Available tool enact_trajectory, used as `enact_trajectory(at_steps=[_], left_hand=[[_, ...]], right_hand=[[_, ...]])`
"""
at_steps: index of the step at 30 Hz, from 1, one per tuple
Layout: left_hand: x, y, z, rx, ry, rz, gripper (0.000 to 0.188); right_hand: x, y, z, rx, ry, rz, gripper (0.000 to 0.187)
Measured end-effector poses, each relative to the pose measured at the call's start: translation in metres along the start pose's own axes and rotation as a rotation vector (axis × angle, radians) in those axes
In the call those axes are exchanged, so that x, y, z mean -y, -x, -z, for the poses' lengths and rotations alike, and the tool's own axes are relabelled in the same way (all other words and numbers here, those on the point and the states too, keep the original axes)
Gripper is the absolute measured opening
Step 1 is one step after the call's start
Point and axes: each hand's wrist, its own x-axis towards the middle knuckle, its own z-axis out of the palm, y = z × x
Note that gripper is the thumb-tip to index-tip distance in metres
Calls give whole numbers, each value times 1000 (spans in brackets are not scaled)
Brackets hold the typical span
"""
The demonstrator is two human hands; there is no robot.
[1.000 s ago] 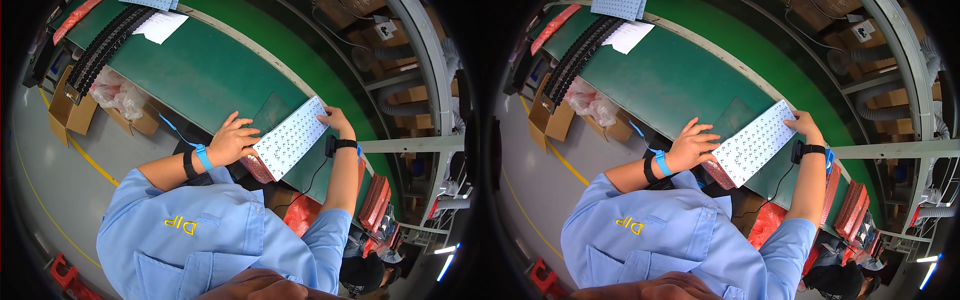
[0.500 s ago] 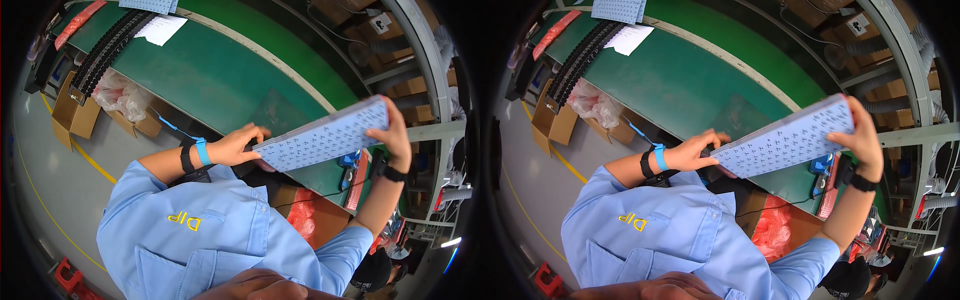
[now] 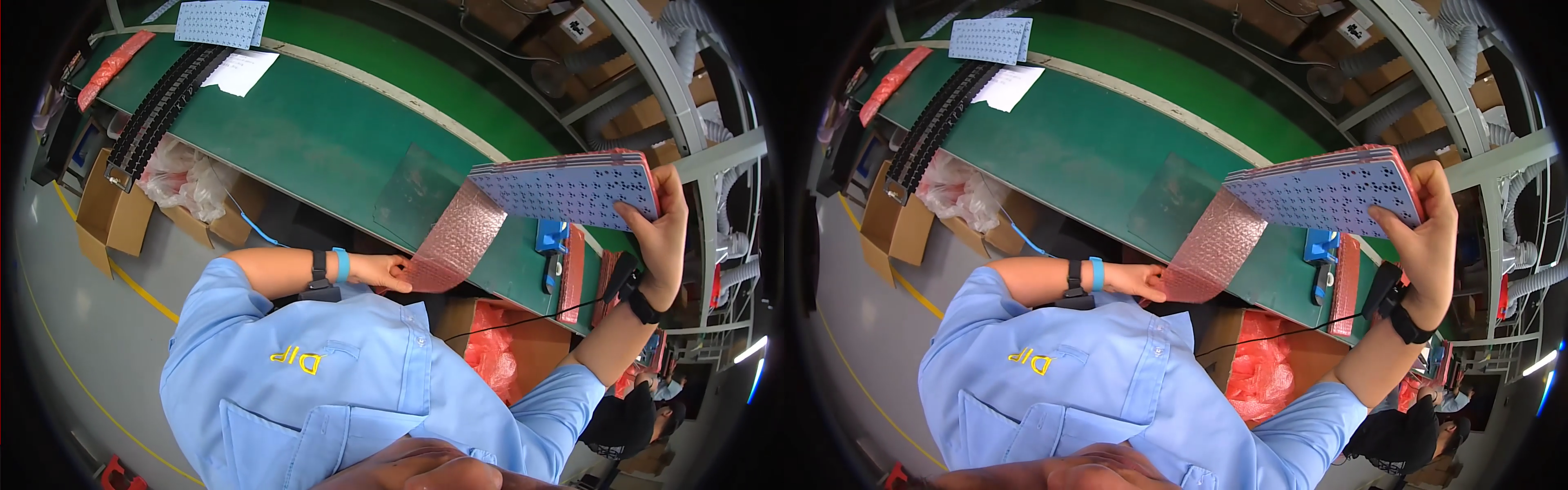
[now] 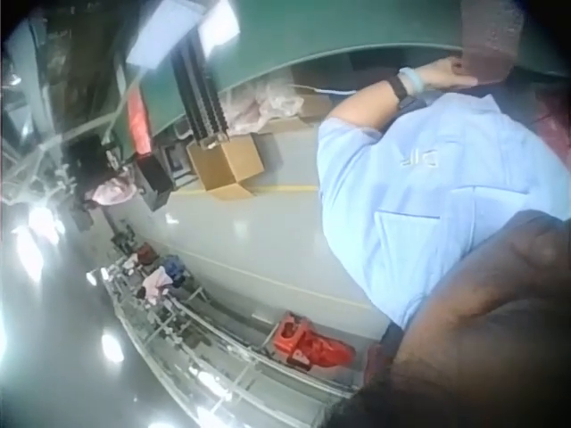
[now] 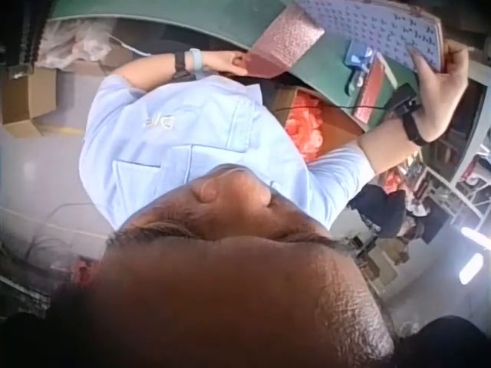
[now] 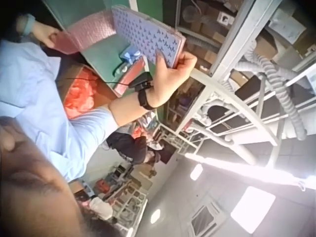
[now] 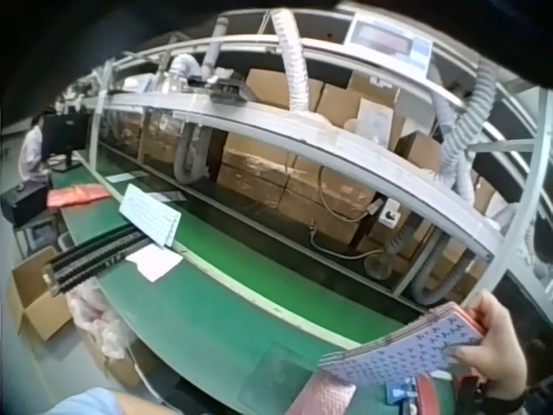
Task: The person pulls bubble wrap from a box, slides a circuit board inside, and folds the edges over. After securing the wrap with tape from a dispenser, they place the packaged board onto a stack and repeat the process.
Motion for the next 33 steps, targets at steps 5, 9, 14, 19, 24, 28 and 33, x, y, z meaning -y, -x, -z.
enact_trajectory(at_steps=[5,9,14,19,24,28,33], left_hand=[[-22,1,-2,18,-235,237,23],[-55,14,-11,-45,89,169,26],[-39,15,-8,-112,350,-10,25],[-28,25,-3,-163,345,37,25],[-41,34,-4,-101,268,34,26],[-56,29,-14,-230,396,55,26],[-64,25,-27,-337,253,53,31]], right_hand=[[-15,-2,-31,-96,207,47,33],[-33,17,-94,-272,568,210,32],[-61,79,-204,-239,764,347,31],[-56,134,-277,-70,489,228,31],[-42,122,-266,41,300,153,38],[-82,85,-235,357,-52,173,35],[-209,-24,-238,18,229,-25,34]])
